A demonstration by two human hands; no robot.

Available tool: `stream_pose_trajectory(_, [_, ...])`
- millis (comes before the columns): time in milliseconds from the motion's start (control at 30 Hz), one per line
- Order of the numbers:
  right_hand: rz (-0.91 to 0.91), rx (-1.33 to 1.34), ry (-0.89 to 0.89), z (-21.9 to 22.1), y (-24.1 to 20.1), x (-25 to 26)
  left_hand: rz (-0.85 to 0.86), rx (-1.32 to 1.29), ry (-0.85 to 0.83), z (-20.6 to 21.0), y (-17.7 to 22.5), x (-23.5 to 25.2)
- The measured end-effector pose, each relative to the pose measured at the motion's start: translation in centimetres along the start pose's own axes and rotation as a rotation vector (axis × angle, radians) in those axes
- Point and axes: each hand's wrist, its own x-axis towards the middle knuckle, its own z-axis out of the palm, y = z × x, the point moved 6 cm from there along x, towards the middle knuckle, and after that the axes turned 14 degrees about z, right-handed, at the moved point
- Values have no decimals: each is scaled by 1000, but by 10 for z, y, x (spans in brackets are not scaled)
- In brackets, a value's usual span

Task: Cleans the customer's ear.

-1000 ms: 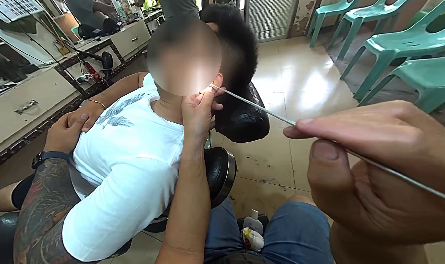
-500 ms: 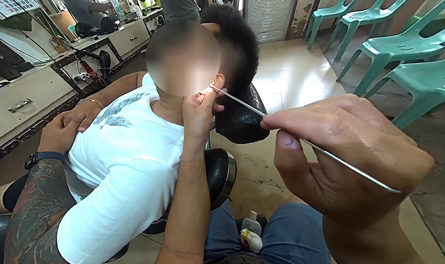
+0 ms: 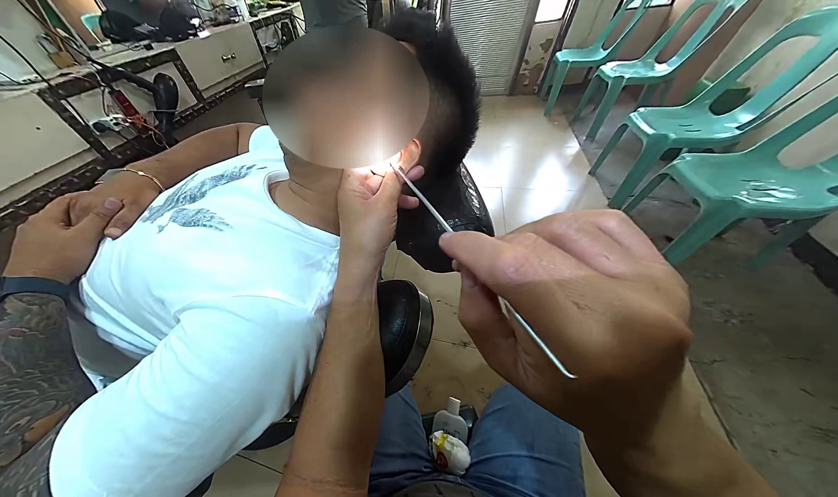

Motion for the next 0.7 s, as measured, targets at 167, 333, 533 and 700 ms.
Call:
stream_pose_trajectory(167, [-11,-13,3,0,-5,5,-286,138,131,18,42,4])
stream_pose_trajectory(333, [-16,-21,12,-2,-6,3,-251,154,90,16,38,5])
stream_pose_trajectory(533, [2,-17,14,-4,-3,5,-247,157,90,16,36,6])
stream_pose_trajectory(700, [29,-15,22,-3,1,6,-250,151,98,15,35,4])
